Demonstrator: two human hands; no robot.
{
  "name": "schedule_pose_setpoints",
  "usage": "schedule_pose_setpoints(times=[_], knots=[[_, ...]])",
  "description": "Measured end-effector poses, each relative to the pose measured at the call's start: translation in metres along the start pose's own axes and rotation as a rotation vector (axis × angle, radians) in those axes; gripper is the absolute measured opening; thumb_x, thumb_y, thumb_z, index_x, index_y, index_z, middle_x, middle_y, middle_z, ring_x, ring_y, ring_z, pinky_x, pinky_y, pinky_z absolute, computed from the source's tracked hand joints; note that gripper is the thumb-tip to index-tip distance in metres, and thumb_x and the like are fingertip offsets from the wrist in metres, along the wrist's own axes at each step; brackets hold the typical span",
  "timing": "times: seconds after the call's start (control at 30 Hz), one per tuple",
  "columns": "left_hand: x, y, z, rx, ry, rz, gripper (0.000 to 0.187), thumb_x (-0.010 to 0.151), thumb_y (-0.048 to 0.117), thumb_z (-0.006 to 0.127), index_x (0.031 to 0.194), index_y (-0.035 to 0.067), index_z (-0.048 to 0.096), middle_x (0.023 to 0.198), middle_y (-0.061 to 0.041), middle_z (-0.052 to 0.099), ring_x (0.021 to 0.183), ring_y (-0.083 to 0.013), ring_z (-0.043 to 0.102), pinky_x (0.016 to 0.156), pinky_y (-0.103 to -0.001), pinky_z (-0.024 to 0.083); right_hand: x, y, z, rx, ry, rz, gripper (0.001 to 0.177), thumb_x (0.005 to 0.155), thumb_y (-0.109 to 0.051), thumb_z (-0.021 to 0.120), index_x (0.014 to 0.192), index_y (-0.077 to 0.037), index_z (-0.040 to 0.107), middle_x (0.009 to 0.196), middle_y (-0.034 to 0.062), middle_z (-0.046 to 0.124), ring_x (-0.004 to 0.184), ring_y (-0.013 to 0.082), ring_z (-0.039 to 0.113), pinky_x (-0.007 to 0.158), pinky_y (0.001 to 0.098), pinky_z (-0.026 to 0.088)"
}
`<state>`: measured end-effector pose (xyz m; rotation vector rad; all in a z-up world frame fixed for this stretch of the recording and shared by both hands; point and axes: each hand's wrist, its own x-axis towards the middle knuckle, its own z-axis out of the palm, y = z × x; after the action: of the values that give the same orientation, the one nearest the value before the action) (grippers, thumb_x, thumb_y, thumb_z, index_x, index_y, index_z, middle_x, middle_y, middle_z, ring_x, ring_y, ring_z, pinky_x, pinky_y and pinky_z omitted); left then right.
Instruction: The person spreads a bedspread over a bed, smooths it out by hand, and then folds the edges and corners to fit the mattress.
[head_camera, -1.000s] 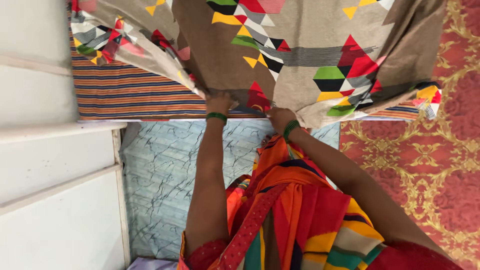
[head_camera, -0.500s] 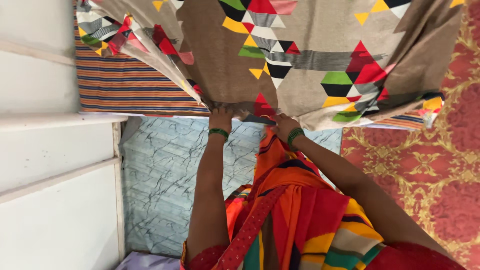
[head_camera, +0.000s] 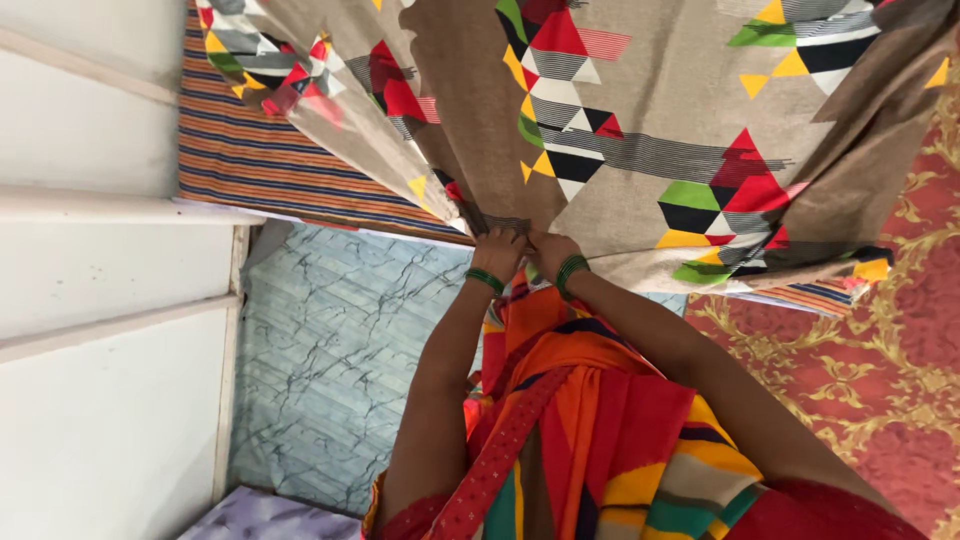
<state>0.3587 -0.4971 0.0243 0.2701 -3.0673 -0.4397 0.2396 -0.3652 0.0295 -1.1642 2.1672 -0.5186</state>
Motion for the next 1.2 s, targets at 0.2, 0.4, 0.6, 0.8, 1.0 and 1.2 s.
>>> schedule_pose_setpoints(times=[0.2, 0.4, 0.6, 0.8, 1.0, 1.2], knots=[[0.004, -0.046, 0.031, 0.077, -0.050, -0.053, 0.018, 0.096, 0.022, 0.057, 0.110, 0.017, 0.065, 0.103, -0.006, 0.065, 0.100, -0.0286, 0.064, 0.081, -0.050, 0.051, 0.002, 0.013, 0.014, -0.016, -0.034, -0.132, 0.022, 0.094, -0.031, 0.060, 0.096, -0.010, 0.068, 0.095, 0.0167, 0.072, 0.091, 0.0384, 0.068, 0.079, 0.0521, 0.053], [0.007, -0.157, 0.005, 0.327, -0.041, -0.346, 0.020, 0.090, 0.021, 0.057, 0.107, 0.018, 0.067, 0.108, -0.007, 0.066, 0.101, -0.0282, 0.066, 0.079, -0.049, 0.052, 0.005, 0.027, 0.028, 0.043, -0.021, -0.045, 0.032, 0.089, -0.039, 0.070, 0.087, -0.007, 0.068, 0.088, 0.0182, 0.070, 0.086, 0.0383, 0.068, 0.077, 0.0503, 0.053], [0.008, -0.231, -0.044, 0.376, 0.016, -0.125, 0.014, 0.089, 0.022, 0.058, 0.100, 0.017, 0.067, 0.101, -0.003, 0.069, 0.103, -0.0251, 0.067, 0.087, -0.051, 0.053, -0.011, 0.026, 0.043, 0.102, 0.225, 0.137, 0.014, 0.086, -0.024, 0.068, 0.092, -0.013, 0.074, 0.094, 0.0137, 0.072, 0.089, 0.0364, 0.070, 0.080, 0.0486, 0.055], [-0.026, -0.242, -0.022, 0.134, -0.352, 0.114, 0.015, 0.093, 0.020, 0.054, 0.094, 0.016, 0.068, 0.087, -0.012, 0.074, 0.078, -0.0327, 0.073, 0.066, -0.051, 0.054, -0.005, 0.006, 0.062, -0.019, 0.310, 0.451, 0.025, 0.094, -0.023, 0.065, 0.115, -0.012, 0.070, 0.112, 0.0174, 0.070, 0.102, 0.0384, 0.068, 0.087, 0.0501, 0.055], [-0.069, -0.219, -0.014, 0.034, -0.398, 0.149, 0.023, 0.097, 0.034, 0.054, 0.097, 0.014, 0.066, 0.080, -0.012, 0.074, 0.077, -0.0333, 0.072, 0.067, -0.052, 0.052, 0.040, -0.044, 0.087, -0.013, 0.114, 0.344, 0.046, 0.089, -0.033, 0.066, 0.134, -0.022, 0.063, 0.127, 0.0151, 0.067, 0.113, 0.0372, 0.065, 0.096, 0.0492, 0.053], [-0.037, -0.184, -0.045, -0.132, -0.306, 0.124, 0.020, 0.097, 0.031, 0.053, 0.099, 0.014, 0.064, 0.081, -0.012, 0.074, 0.077, -0.0345, 0.071, 0.068, -0.053, 0.050, 0.083, -0.116, 0.096, -0.056, 0.092, 0.072, 0.052, 0.089, -0.034, 0.067, 0.138, -0.019, 0.060, 0.123, 0.0184, 0.067, 0.111, 0.0383, 0.065, 0.091, 0.0511, 0.053]])
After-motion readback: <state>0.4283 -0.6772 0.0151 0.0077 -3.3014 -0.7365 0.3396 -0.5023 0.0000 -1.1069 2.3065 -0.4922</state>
